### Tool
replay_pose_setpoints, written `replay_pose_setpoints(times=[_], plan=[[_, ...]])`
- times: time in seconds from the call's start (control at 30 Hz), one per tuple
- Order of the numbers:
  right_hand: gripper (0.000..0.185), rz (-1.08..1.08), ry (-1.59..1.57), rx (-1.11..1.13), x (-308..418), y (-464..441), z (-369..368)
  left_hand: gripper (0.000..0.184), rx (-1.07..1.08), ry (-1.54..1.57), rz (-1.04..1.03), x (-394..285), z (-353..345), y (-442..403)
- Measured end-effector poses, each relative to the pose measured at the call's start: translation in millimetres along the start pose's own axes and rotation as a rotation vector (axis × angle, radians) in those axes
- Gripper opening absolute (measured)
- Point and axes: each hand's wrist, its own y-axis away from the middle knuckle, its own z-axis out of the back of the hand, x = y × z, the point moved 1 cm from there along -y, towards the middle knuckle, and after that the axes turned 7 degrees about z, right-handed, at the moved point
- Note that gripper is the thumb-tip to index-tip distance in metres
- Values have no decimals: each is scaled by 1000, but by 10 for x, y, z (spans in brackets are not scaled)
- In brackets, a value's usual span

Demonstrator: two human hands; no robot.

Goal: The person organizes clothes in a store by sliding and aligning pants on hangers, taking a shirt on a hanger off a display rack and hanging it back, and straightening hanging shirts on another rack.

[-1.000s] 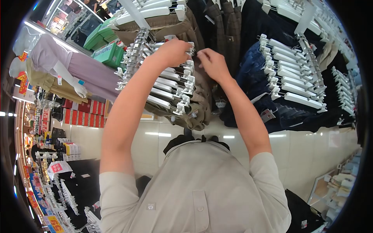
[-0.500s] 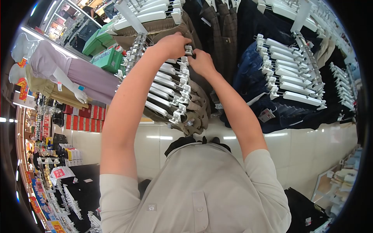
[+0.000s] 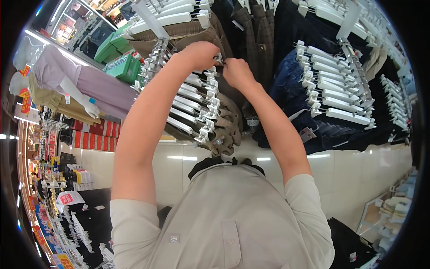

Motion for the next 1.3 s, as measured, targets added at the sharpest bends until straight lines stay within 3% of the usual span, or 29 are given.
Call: replay_pose_setpoints(times=[0.43, 0.63, 0.73, 0.83, 0.93, 1.1, 1.2, 1.3], plan=[[22, 1, -12, -135, -28, 64, 17, 35, 4, -35, 25, -24, -50, -32], [20, 148, -86, -271, -18, 77, 61, 34, 15, -88, 136, -149, 27, -11], [19, 155, -117, -272, -38, 91, 151, 32, -321, 57, 82, -433, 305, 463], [16, 171, -144, -278, -67, 151, 218, 29, -514, 348, -30, -524, 641, 1141], [16, 139, -153, -263, -45, 223, 375, 31, -781, 538, -90, -110, 647, 1735], [16, 106, -89, -217, 210, 205, 770, 29, -1027, 1072, 393, 1010, 46, 2241], [15, 135, -117, -233, 567, 105, 917, 31, -996, 1254, 608, 1756, -510, 2179], [15, 182, -167, -209, 1187, -76, 941, 34, -805, 1196, 610, 2337, -1122, 1910]])
